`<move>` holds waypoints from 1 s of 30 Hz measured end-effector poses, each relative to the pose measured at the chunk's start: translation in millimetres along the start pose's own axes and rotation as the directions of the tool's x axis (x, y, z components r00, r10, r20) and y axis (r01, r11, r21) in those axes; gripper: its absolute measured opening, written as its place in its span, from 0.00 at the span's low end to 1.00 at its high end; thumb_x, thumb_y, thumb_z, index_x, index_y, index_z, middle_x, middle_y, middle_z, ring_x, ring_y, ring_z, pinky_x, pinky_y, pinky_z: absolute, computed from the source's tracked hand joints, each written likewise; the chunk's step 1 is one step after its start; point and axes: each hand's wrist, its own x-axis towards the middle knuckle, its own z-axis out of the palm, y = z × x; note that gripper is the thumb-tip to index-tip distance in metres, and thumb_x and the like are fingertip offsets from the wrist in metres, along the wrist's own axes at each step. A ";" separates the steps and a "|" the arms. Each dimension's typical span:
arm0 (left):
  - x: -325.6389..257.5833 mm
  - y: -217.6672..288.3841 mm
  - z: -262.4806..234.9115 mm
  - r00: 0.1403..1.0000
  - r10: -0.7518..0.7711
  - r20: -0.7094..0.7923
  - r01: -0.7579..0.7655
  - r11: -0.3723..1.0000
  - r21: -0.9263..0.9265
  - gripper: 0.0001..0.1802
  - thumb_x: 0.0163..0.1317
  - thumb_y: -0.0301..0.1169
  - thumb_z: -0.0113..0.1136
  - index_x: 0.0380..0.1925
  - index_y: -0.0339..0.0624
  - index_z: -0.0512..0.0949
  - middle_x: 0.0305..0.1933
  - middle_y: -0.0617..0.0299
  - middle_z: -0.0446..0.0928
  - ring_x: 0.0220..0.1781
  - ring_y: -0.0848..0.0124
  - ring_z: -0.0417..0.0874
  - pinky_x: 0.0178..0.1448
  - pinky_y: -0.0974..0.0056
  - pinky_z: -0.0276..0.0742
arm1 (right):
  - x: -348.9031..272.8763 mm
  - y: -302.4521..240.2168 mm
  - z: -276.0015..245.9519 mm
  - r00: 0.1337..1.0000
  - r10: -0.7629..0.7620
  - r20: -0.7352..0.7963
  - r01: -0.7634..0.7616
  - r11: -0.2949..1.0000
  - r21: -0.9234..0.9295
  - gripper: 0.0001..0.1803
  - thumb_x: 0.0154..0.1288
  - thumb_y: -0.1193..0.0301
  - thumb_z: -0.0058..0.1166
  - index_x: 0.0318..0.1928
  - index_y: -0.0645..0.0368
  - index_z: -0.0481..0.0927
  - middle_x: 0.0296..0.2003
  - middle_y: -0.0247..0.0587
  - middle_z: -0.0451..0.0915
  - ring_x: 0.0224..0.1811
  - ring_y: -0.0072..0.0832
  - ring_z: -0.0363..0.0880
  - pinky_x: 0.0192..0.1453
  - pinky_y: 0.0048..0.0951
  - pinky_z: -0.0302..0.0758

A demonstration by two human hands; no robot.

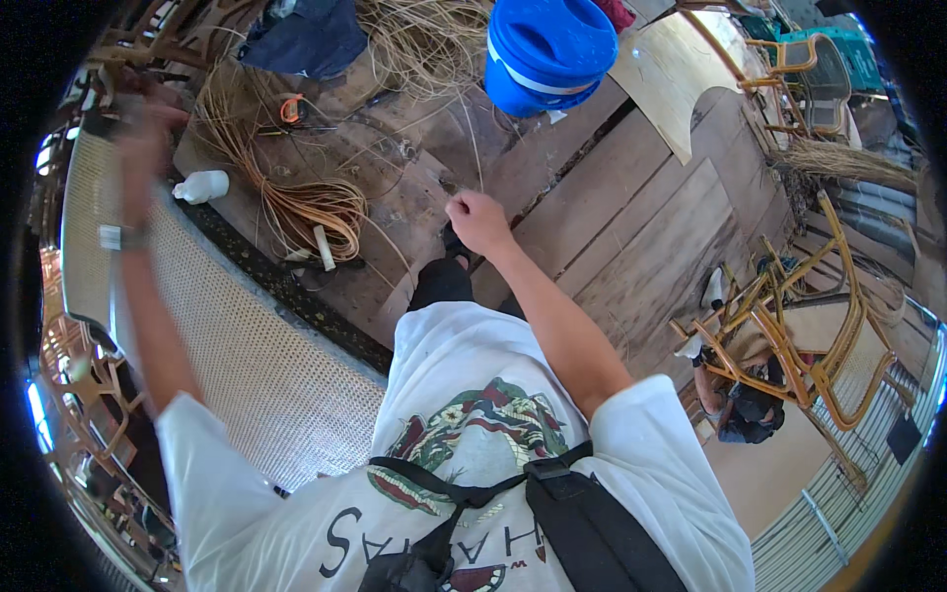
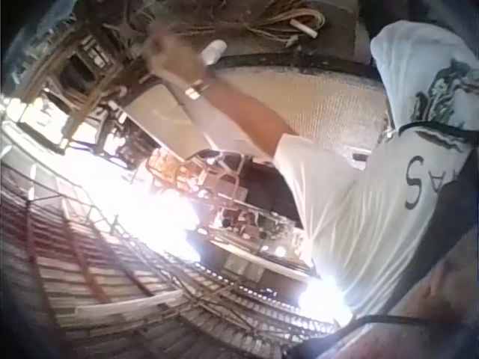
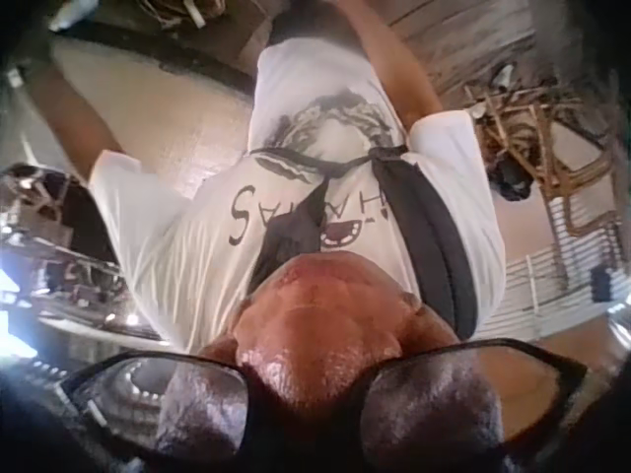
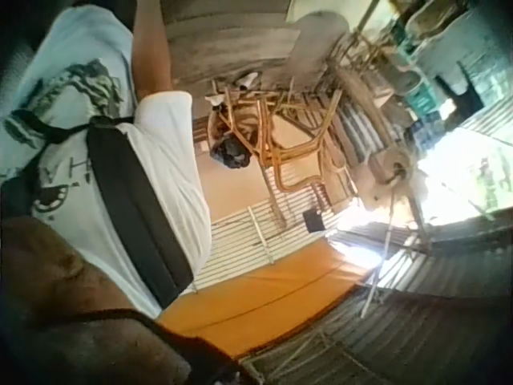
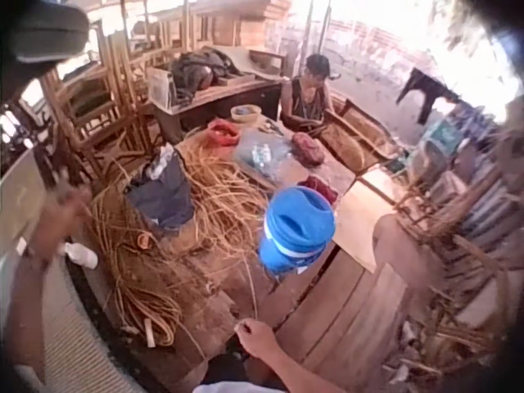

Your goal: Repairing a rattan chair seat by weaving new rattan strips into the mesh and trimming excess material.

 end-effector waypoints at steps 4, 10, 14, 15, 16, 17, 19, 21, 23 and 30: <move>-107.0 68.8 210.7 0.691 -0.470 0.549 0.687 0.663 -0.298 0.25 0.72 0.52 0.53 0.41 0.40 0.84 0.38 0.62 0.87 0.23 0.80 0.71 0.27 0.70 0.66 | 22.3 -35.1 15.0 0.988 0.140 -0.059 -0.139 0.990 0.022 0.12 0.66 0.63 0.56 0.40 0.59 0.84 0.32 0.49 0.84 0.35 0.41 0.84 0.40 0.38 0.77; -124.9 60.7 309.0 0.641 -0.402 0.654 0.738 0.091 -0.668 0.14 0.68 0.38 0.65 0.44 0.38 0.80 0.37 0.61 0.86 0.17 0.83 0.64 0.22 0.73 0.59 | 29.7 -40.5 16.4 0.989 0.126 0.083 -0.130 0.991 0.044 0.14 0.66 0.62 0.56 0.42 0.60 0.83 0.32 0.49 0.84 0.36 0.40 0.85 0.41 0.38 0.77; -99.7 44.1 319.9 0.673 -0.427 0.603 0.660 -0.020 -0.751 0.08 0.64 0.32 0.68 0.40 0.43 0.82 0.26 0.71 0.78 0.16 0.83 0.65 0.19 0.73 0.56 | 39.4 -26.5 24.5 0.998 0.059 -0.004 -0.059 0.997 0.056 0.12 0.68 0.65 0.58 0.43 0.61 0.82 0.26 0.41 0.81 0.27 0.26 0.78 0.34 0.31 0.73; -93.1 40.0 323.0 0.696 -0.465 0.547 0.631 0.032 -0.776 0.08 0.63 0.32 0.69 0.39 0.42 0.82 0.26 0.71 0.77 0.17 0.83 0.66 0.20 0.74 0.57 | 41.0 -21.3 26.5 0.992 0.121 -0.029 -0.118 0.988 0.098 0.11 0.67 0.65 0.59 0.42 0.61 0.82 0.26 0.43 0.82 0.27 0.28 0.79 0.33 0.32 0.73; -86.4 35.5 325.7 0.717 -0.498 0.487 0.600 0.085 -0.796 0.08 0.63 0.31 0.69 0.38 0.42 0.82 0.25 0.72 0.77 0.18 0.83 0.67 0.21 0.74 0.58 | 41.3 -16.0 28.4 0.982 0.184 -0.052 -0.175 0.974 0.142 0.11 0.67 0.66 0.59 0.41 0.61 0.81 0.27 0.44 0.82 0.27 0.30 0.80 0.33 0.34 0.74; -83.7 25.7 328.1 0.735 -0.445 0.511 0.613 0.114 -0.782 0.08 0.62 0.29 0.70 0.38 0.41 0.82 0.27 0.70 0.78 0.20 0.83 0.69 0.22 0.74 0.59 | 40.0 -13.6 28.9 0.981 0.187 -0.049 -0.178 0.973 0.143 0.11 0.67 0.66 0.59 0.41 0.61 0.81 0.27 0.44 0.82 0.27 0.30 0.80 0.33 0.34 0.74; -81.1 12.0 337.1 0.729 -0.438 0.526 0.627 0.119 -0.770 0.07 0.61 0.29 0.70 0.37 0.40 0.82 0.27 0.70 0.79 0.22 0.82 0.71 0.24 0.73 0.62 | 36.2 -8.9 28.1 0.986 0.038 -0.160 -0.037 0.999 0.009 0.07 0.66 0.69 0.59 0.38 0.60 0.81 0.27 0.47 0.82 0.28 0.41 0.82 0.33 0.37 0.75; -80.2 5.8 349.4 0.722 -0.428 0.543 0.642 0.121 -0.758 0.07 0.61 0.29 0.70 0.36 0.40 0.82 0.28 0.69 0.80 0.24 0.81 0.74 0.26 0.72 0.66 | 34.4 -5.9 26.3 0.978 -0.047 -0.201 0.025 0.994 -0.109 0.06 0.65 0.70 0.59 0.37 0.59 0.80 0.29 0.47 0.82 0.30 0.46 0.82 0.33 0.40 0.76; -81.6 1.3 363.1 0.748 -0.506 0.430 0.622 0.307 -0.720 0.09 0.60 0.29 0.72 0.36 0.39 0.82 0.30 0.67 0.81 0.28 0.78 0.78 0.33 0.70 0.73 | 31.9 -9.8 25.5 0.963 -0.138 -0.230 0.085 0.970 -0.228 0.04 0.64 0.72 0.58 0.36 0.58 0.79 0.30 0.46 0.82 0.31 0.51 0.81 0.34 0.42 0.77; -74.2 14.9 347.9 0.806 -0.480 0.345 0.575 0.498 -0.650 0.11 0.58 0.30 0.73 0.35 0.37 0.81 0.33 0.66 0.83 0.34 0.77 0.80 0.41 0.69 0.76 | 23.9 -17.1 21.0 0.962 -0.255 -0.100 0.191 0.887 -0.420 0.10 0.57 0.79 0.57 0.39 0.56 0.73 0.38 0.47 0.73 0.37 0.51 0.79 0.37 0.47 0.79</move>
